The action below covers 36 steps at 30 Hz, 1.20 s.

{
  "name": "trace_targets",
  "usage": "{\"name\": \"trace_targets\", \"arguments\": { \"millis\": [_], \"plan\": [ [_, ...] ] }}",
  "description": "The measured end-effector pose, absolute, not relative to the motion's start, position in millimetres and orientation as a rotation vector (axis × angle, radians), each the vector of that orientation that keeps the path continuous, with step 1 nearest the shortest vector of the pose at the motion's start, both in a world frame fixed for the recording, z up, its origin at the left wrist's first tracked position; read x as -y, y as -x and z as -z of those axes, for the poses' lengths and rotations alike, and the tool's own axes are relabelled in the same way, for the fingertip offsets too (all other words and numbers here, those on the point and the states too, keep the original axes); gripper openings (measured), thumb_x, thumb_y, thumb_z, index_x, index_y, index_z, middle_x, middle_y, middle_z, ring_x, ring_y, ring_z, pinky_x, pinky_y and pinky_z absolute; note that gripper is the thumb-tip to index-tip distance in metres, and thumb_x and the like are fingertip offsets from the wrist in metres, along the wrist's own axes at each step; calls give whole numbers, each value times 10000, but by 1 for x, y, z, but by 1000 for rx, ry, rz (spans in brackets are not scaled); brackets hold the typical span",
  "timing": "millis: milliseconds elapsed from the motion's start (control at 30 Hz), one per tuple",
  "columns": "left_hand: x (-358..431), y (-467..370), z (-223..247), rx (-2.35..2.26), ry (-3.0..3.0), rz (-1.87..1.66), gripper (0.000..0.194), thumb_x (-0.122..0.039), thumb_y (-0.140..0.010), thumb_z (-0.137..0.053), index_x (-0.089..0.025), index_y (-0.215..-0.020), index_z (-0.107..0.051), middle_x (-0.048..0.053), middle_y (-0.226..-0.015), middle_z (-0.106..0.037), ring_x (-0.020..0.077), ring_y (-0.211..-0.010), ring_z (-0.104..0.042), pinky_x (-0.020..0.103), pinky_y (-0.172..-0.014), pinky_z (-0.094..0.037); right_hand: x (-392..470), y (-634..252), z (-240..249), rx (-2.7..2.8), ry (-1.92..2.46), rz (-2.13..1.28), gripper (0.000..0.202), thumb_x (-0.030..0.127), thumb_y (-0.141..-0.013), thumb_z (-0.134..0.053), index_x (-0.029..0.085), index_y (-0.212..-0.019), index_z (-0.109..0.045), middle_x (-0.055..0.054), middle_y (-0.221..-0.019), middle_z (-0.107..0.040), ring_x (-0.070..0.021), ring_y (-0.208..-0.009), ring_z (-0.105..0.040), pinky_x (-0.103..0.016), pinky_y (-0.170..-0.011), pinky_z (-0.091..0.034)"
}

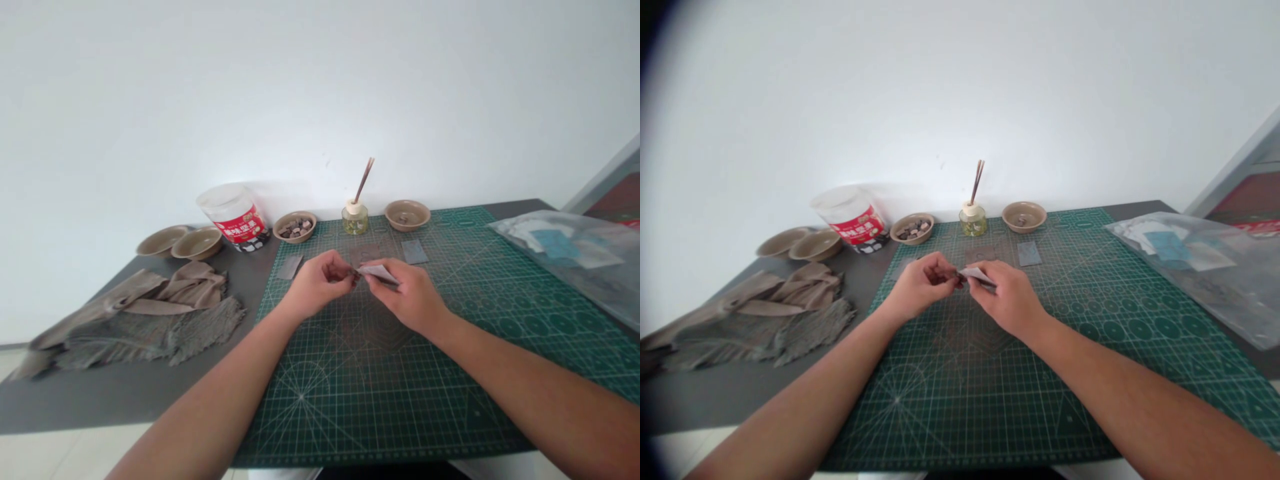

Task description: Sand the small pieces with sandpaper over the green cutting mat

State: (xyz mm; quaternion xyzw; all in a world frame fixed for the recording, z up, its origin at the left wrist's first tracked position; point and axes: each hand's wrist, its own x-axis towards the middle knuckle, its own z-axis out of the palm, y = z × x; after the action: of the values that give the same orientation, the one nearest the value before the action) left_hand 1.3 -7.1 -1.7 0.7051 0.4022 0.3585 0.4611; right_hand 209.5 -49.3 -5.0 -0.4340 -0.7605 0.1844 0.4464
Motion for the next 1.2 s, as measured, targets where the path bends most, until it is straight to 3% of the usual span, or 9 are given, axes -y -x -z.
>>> {"name": "trace_targets", "arguments": {
  "millis": [233,533,767,967,1200],
  "plan": [
    [8,-3,6,-999,-1812,-880,179,-269,-799,-731,-159,-837,-595,-4,-729,-661,106,-644,-601,218,-596,-459,48,-207,9,1918,1001,-407,245,153,-903,-599,243,-1112,-688,-37,-1120,-747,-202,-1035,-693,-321,-936,-518],
    [9,-3,5,-1028,-1820,-912,201,-297,-796,-744,-156,-832,-606,-19,-704,-625,93,-613,-553,205,-563,-422,49,-204,10,1883,1057,-499,98,187,-881,-639,227,-970,-651,-33,-1014,-727,-190,-899,-676,-304,-805,-505],
    [7,-2,7,-926,-1747,-929,251,-250,-781,-755,-170,-779,-518,46,-911,-716,125,-729,-629,242,-648,-480,50,-204,5,1867,1060,-443,85,144,-854,-643,211,-905,-637,-32,-910,-678,-182,-850,-634,-298,-789,-479],
    [8,-3,4,-878,-1696,-762,259,-313,-762,-797,-155,-838,-606,0,-752,-670,118,-677,-615,230,-615,-467,51,-205,5,1880,1111,-460,130,157,-811,-685,225,-922,-677,-3,-895,-708,-167,-811,-654,-276,-746,-478],
    [4,-1,5,-857,-1631,-751,307,-302,-719,-840,-158,-887,-628,19,-812,-703,140,-733,-650,261,-675,-504,52,-207,5,1904,1213,-466,134,218,-801,-704,254,-926,-734,28,-856,-751,-157,-754,-686,-261,-694,-472]
  ]
}}
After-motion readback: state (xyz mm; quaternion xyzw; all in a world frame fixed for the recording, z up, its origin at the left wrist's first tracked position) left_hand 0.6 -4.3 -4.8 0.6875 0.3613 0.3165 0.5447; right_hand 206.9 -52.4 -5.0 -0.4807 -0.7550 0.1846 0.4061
